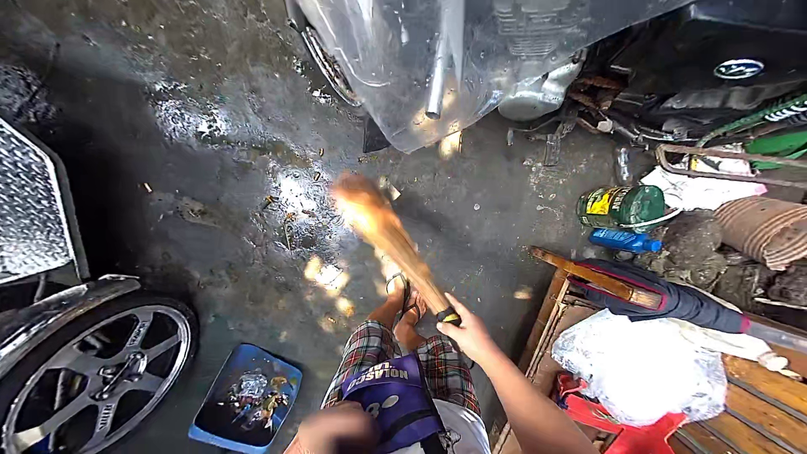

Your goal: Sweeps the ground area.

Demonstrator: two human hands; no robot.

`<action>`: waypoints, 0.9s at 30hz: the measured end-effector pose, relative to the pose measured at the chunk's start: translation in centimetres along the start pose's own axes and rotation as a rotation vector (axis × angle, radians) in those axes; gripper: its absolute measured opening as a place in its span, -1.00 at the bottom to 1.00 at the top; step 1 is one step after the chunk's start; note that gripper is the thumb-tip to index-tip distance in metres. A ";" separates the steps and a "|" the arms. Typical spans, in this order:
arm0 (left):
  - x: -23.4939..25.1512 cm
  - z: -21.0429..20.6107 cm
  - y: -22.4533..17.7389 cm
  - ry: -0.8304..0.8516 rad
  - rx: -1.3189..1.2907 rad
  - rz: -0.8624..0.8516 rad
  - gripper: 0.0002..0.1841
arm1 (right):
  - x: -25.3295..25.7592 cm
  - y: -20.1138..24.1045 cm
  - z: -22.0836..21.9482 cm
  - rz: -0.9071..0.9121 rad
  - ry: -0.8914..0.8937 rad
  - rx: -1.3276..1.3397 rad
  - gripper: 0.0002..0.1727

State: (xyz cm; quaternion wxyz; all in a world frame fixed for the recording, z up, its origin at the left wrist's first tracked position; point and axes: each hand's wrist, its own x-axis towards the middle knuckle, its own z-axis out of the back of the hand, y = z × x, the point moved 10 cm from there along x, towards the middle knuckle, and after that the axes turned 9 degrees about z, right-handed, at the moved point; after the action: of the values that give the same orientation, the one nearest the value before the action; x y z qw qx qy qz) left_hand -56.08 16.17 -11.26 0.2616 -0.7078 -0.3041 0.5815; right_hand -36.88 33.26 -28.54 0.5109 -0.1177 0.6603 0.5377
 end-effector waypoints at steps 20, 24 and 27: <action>-5.1 2.5 5.9 -0.311 -0.148 -0.027 -0.88 | 15.7 7.6 -11.9 -0.004 0.297 -0.528 -0.09; -5.8 2.9 4.8 -0.339 -0.185 -0.076 -0.89 | 7.6 9.0 -11.5 0.030 0.186 -0.344 -0.13; -6.3 2.7 5.0 -0.345 -0.237 -0.084 -0.87 | 5.7 10.2 -6.7 -0.005 0.036 -0.233 -0.11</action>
State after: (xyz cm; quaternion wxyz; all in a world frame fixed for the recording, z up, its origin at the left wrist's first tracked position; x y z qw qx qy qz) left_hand -58.98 8.19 -11.15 0.1449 -0.6104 -0.4397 0.6428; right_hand -50.29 33.99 -27.70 0.4833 -0.1875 0.6019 0.6075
